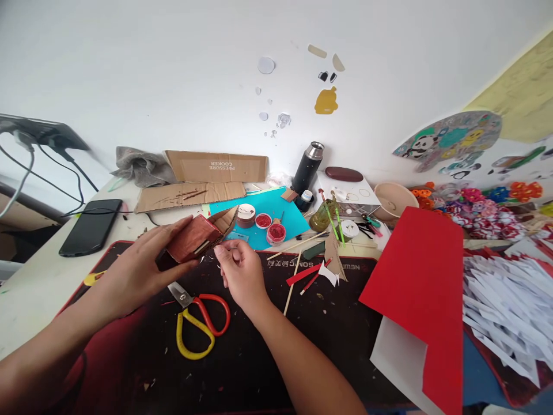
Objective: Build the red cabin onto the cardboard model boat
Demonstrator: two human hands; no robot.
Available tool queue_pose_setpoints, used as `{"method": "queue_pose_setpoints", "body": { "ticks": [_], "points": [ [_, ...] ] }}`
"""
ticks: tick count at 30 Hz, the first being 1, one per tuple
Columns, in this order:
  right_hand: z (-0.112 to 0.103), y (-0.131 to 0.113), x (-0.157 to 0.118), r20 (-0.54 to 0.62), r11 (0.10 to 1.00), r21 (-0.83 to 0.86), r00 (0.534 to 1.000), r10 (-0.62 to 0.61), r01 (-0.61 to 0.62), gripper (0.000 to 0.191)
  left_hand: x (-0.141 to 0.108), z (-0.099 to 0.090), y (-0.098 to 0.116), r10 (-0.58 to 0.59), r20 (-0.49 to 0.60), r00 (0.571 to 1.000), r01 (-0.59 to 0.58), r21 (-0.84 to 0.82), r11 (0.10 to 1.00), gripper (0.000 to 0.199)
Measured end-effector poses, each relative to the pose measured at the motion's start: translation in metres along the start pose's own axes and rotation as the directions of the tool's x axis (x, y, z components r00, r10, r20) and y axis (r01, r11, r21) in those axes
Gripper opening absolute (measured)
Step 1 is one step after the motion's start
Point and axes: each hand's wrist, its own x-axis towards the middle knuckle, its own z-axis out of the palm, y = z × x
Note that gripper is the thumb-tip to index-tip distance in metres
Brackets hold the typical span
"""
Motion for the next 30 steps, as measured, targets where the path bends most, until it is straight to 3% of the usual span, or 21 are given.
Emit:
{"method": "queue_pose_setpoints", "body": {
  "ticks": [9, 14, 18, 22, 26, 30],
  "points": [
    [0.006, 0.001, -0.004, 0.018, 0.999, -0.026, 0.999, -0.045, 0.045, 0.044, -0.013, 0.005, 0.005, 0.148, -0.027, 0.989, -0.144, 0.107, 0.984, 0.076],
    [0.008, -0.004, -0.009, 0.036, 0.998, 0.011, 0.997, -0.061, 0.061, 0.041, -0.013, 0.003, 0.004, 0.099, -0.020, 0.995, -0.098, 0.058, 0.993, 0.075],
    [0.000, -0.005, -0.014, 0.033, 0.995, 0.078, 0.997, -0.068, 0.065, 0.039, -0.009, -0.002, -0.002, -0.031, -0.010, 0.999, 0.030, -0.052, 0.998, 0.079],
    [-0.027, -0.004, -0.022, -0.092, 0.986, 0.144, 0.993, -0.075, 0.088, 0.041, -0.001, -0.020, -0.008, -0.234, 0.013, 0.972, 0.233, -0.155, 0.960, 0.084],
    [-0.079, -0.018, -0.038, -0.328, 0.968, 0.213, 0.943, -0.058, 0.133, 0.039, 0.005, -0.050, -0.021, -0.462, 0.029, 0.886, 0.448, -0.305, 0.840, 0.101],
    [-0.139, -0.053, -0.067, -0.479, 0.948, 0.234, 0.874, -0.081, 0.217, 0.034, 0.009, -0.078, -0.036, -0.601, -0.052, 0.798, 0.453, -0.606, 0.654, 0.095]
  ]
}}
